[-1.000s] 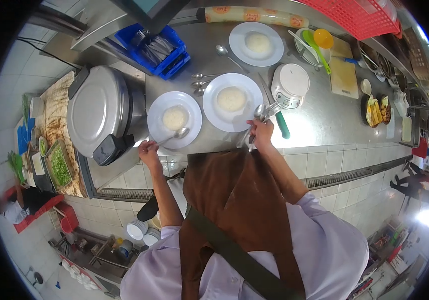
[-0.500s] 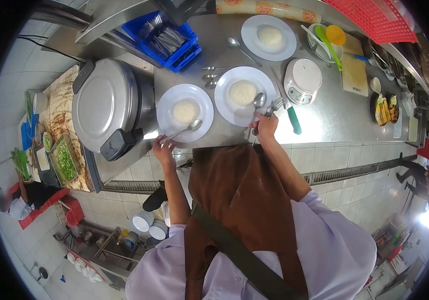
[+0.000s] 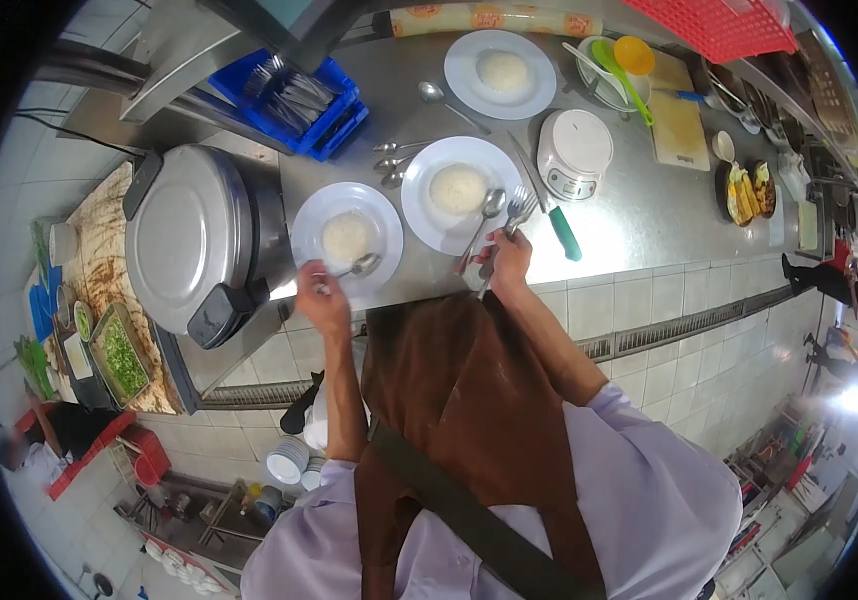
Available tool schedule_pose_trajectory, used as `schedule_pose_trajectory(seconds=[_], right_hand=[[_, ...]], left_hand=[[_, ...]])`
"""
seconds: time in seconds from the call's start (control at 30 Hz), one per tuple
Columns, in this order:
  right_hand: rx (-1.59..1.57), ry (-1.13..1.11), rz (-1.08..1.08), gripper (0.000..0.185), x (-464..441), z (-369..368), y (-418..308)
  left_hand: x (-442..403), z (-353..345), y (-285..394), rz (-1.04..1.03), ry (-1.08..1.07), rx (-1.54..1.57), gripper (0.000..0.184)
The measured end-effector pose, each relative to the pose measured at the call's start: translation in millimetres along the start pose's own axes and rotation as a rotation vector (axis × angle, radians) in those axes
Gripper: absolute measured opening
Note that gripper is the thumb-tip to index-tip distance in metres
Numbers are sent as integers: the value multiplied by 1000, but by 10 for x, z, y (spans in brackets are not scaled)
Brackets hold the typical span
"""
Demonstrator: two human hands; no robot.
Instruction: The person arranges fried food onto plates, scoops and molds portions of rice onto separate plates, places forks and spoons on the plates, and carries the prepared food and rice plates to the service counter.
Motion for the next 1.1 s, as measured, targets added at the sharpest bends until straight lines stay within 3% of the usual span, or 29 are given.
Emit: schedule_pose_trajectory(seconds=[0.07,0.1,0.2,0.23,0.37,0.4,0.47,0.53,0.6,0.7,0.77,0.87,0.93,1.0,1.07,1.1], right_hand=[[-27,16,-51,10,-36,20,120],[-92,-16,-79,10,-19,1,174],[-213,-47,-78,11,34,-63,321],[-264,-37,-45,12,24,-56,307],[-296,123,-12,13,49,2,-42],[-299,124,-12,13,40,43,-82],[-118,122,-39,14,-30,109,-185],[-212,125,-42,13,-133,145,-92],[-58,21,-28,16,-119,175,25],[32,22,-82,19,-79,155,157],[120,57,-106,19,-89,161,253],[268,77,-111,22,-101,140,318],[414,-11,130,25,-126,19,178],[462,-27,133,24,-164,10,184],[509,-42,137,24,-195,8,192],[557,-65,113,23,-202,14,220]], left_hand=[[101,-305,206,-59,-89,217,21],[146,-423,344,-147,-121,128,20],[181,-530,248,-67,-170,46,21],[206,-598,338,-76,-209,152,23],[608,-1456,949,-563,-572,0,32],[681,-1574,1007,-565,-573,-1,32],[692,-1834,950,-388,-673,-308,35],[638,-1797,970,-324,-647,-337,36],[700,-1772,838,-230,-639,-370,38],[645,-1762,657,-261,-567,-163,37],[617,-1699,561,-99,-550,26,32],[603,-1602,606,-232,-500,-130,34],[590,-1611,548,-235,-547,-117,35],[610,-1630,475,-232,-589,-109,36],[653,-1706,323,173,-741,273,28],[660,-1707,335,172,-741,274,28]])
Point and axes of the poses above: each hand's wrist, its own x-axis away from the middle knuckle, its own z-axis out of the back of the hand, y = z × x, the point moved 7 cm from there along -x, towards the middle knuckle, and after that the axes turned 1 degree about z, right-handed, at the moved point
